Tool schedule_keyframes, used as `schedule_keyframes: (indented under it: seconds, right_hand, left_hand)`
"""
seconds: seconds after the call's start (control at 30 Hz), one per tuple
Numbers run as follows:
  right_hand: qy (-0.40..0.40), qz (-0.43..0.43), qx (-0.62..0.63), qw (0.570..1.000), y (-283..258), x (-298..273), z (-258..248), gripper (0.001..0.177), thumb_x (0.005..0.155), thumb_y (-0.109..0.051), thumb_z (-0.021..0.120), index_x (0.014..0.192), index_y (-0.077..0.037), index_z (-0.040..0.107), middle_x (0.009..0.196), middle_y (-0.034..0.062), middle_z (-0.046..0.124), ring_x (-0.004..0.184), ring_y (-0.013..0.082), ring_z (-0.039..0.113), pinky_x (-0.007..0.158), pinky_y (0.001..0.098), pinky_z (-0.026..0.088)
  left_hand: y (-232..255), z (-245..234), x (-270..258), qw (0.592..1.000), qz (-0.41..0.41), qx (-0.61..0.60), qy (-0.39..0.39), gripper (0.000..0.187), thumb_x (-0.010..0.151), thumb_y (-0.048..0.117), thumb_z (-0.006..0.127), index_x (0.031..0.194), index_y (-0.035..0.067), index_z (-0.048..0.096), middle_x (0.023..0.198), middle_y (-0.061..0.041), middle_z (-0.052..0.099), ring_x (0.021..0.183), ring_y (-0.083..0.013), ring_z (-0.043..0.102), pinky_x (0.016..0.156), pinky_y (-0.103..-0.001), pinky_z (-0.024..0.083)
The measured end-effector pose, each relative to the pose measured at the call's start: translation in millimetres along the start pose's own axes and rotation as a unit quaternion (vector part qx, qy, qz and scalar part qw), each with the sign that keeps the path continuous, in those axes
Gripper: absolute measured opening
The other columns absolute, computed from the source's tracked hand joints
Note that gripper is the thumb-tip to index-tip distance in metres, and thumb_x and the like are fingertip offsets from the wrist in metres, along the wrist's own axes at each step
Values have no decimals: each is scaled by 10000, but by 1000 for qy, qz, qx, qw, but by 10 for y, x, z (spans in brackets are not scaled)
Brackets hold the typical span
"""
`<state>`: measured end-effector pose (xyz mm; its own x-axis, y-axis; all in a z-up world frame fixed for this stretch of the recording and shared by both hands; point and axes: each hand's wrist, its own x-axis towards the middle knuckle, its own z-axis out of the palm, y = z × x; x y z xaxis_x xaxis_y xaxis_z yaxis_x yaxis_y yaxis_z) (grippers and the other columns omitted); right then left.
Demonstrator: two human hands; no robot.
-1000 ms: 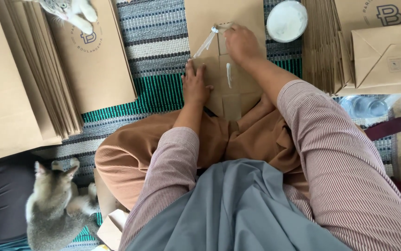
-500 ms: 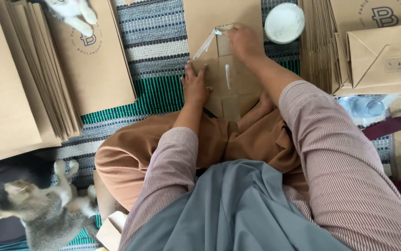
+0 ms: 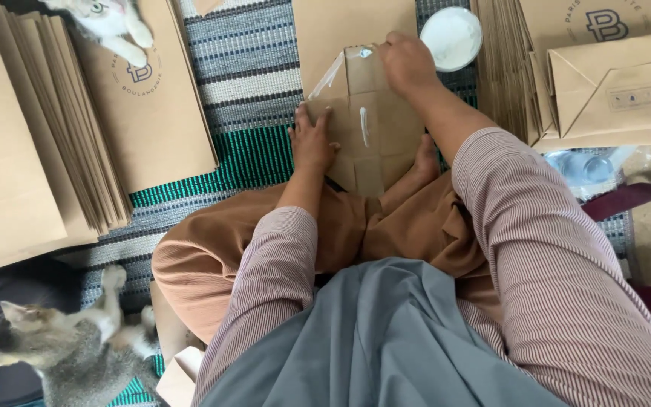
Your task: Applying glue to paper bag components and folding them to assemble the bags while sitting on the floor.
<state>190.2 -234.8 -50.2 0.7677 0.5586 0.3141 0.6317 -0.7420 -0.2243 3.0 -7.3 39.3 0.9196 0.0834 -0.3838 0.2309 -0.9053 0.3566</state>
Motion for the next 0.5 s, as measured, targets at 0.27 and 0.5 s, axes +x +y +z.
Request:
schedule_keyframes:
  seconds: [0.27,0.5]
  right_hand:
    - [20,-86,-79,993,-286,186,-38,46,854,-88,704,843,-69,663,829,59,558,807,289,551,550,415,436]
    - [76,-134,-121,981,-206,130,-360,89,779,-18,699,849,-58,663,825,66,514,778,286,511,606,399,464]
  left_hand:
    - [-7,9,12,1000,-2,0,-6,816,865,195,829,1557,275,404,1698,-240,11,1574,-456,82,1245,-621,122]
    - [-13,21,4,1000,-1,1,-9,796,877,196,815,1558,273,411,1703,-220,13,1580,-443,55,1251,-610,111]
